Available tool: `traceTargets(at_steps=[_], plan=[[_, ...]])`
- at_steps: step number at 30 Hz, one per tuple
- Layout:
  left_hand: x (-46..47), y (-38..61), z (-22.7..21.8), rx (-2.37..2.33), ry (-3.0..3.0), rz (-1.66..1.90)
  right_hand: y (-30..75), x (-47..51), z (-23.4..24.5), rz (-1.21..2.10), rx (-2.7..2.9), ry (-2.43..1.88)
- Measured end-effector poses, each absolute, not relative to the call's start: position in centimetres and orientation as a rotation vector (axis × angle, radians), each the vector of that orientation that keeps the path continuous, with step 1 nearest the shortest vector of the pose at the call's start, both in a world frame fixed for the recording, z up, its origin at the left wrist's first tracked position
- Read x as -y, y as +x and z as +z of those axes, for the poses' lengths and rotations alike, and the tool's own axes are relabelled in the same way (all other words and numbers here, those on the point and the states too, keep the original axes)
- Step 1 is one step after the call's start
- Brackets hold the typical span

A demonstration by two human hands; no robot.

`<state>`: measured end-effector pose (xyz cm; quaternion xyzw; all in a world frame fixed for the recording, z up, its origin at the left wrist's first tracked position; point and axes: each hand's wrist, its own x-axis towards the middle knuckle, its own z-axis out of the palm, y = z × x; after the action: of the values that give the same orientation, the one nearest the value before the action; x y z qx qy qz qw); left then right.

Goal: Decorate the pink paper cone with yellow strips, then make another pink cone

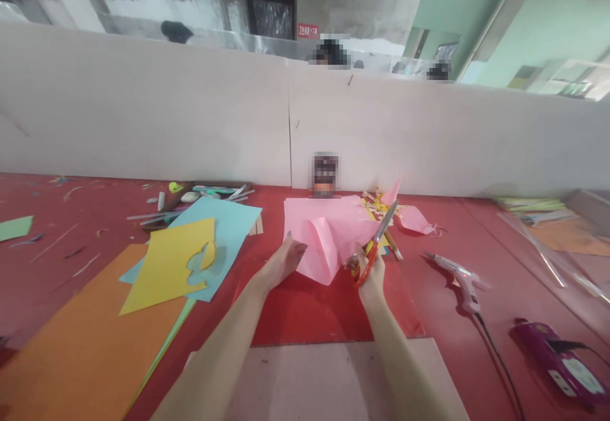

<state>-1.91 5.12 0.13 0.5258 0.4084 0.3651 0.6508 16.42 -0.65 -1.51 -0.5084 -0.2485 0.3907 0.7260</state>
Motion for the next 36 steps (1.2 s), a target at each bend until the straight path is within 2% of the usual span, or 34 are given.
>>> traceTargets(at_steps=[7, 11, 14, 25, 30, 36], plan=[[-4.2, 0.0, 0.6, -1.174, 1.225, 0.72, 15.6, 1.1, -1.5, 0.817, 0.571, -1.077], [-5.3, 2.5, 2.0, -1.436, 1.432, 0.731, 15.2, 1.0, -1.3, 0.826, 0.555, -1.106], [-6.6, 3.2, 3.2, -1.455, 1.488, 0.768, 15.1, 0.9, -1.2, 0.807, 0.549, -1.135], [-8.5, -0.1, 6.4, -1.709, 1.612, 1.078, 13.9, 2.3, -0.4, 0.91, 0.697, -1.188], [-8.6, -1.4, 7.6, -1.7, 1.665, 1.208, 12.1, 3.5, 0.2, 1.014, 0.748, -1.251], [-7.9, -1.6, 8.6, -1.732, 1.653, 1.359, 11.9, 4.2, 0.7, 0.99, 0.923, -1.334]])
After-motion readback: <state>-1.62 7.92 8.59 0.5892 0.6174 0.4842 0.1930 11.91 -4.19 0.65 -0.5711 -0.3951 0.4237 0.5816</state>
